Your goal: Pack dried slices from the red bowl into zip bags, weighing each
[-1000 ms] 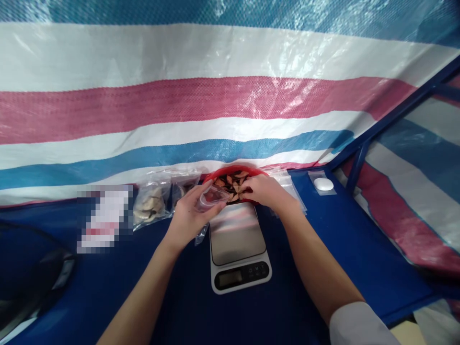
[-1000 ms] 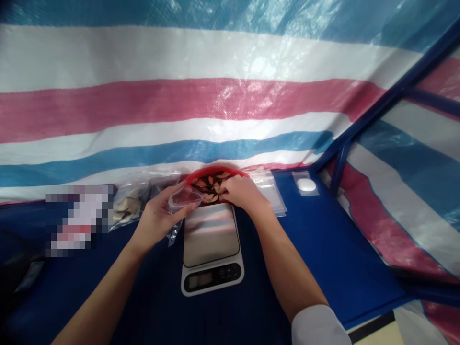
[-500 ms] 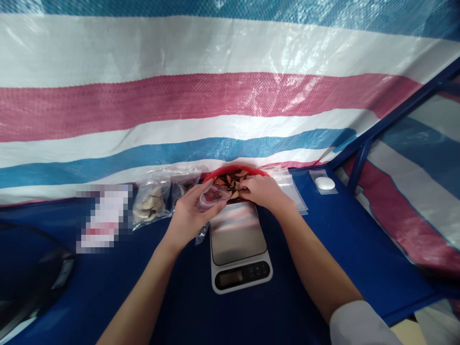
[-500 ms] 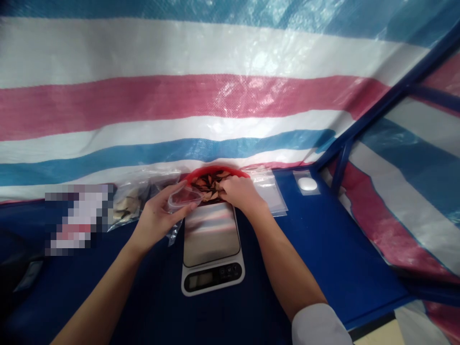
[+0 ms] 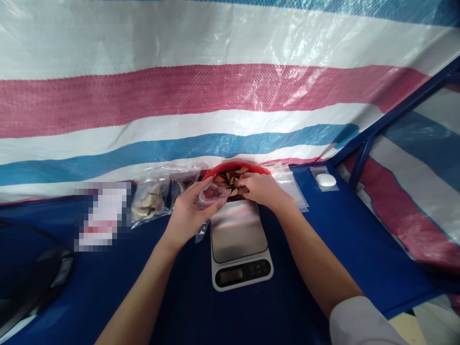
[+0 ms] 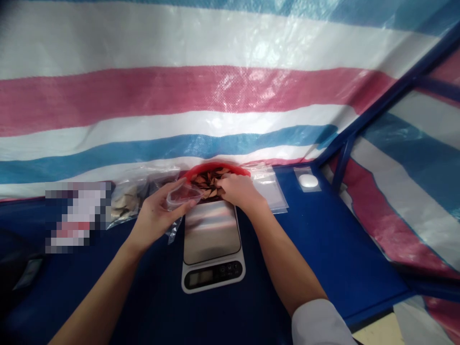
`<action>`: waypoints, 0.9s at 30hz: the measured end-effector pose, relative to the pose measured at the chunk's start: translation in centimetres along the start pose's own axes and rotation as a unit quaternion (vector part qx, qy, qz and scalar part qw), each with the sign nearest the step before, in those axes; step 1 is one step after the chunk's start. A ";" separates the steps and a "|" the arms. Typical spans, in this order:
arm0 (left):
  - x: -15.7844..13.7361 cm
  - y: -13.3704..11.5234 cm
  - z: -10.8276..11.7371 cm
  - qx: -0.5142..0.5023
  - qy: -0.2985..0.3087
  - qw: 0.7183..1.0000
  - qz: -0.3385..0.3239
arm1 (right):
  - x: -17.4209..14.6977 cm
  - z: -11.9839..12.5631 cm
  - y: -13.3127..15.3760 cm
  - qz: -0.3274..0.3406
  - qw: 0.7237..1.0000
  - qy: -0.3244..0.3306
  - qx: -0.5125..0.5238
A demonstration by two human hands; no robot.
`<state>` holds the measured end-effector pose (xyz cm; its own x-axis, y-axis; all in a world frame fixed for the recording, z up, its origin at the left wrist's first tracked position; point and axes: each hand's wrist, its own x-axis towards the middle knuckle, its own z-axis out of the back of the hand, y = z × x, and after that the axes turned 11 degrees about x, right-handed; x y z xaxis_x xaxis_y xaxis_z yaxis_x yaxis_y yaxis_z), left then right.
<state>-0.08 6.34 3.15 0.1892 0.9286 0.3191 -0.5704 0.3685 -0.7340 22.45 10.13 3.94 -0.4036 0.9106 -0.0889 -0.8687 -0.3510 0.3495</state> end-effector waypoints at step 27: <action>-0.1 0.7 -0.3 0.014 0.011 1.000 -0.006 | -0.3 1.1 -1.5 0.098 0.977 -0.100 0.162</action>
<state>-0.22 6.53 2.39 0.2127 0.9251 0.3147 -0.5902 0.3783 -0.7131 24.24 10.60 4.47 -0.4614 0.8682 0.1825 -0.6302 -0.4655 0.6213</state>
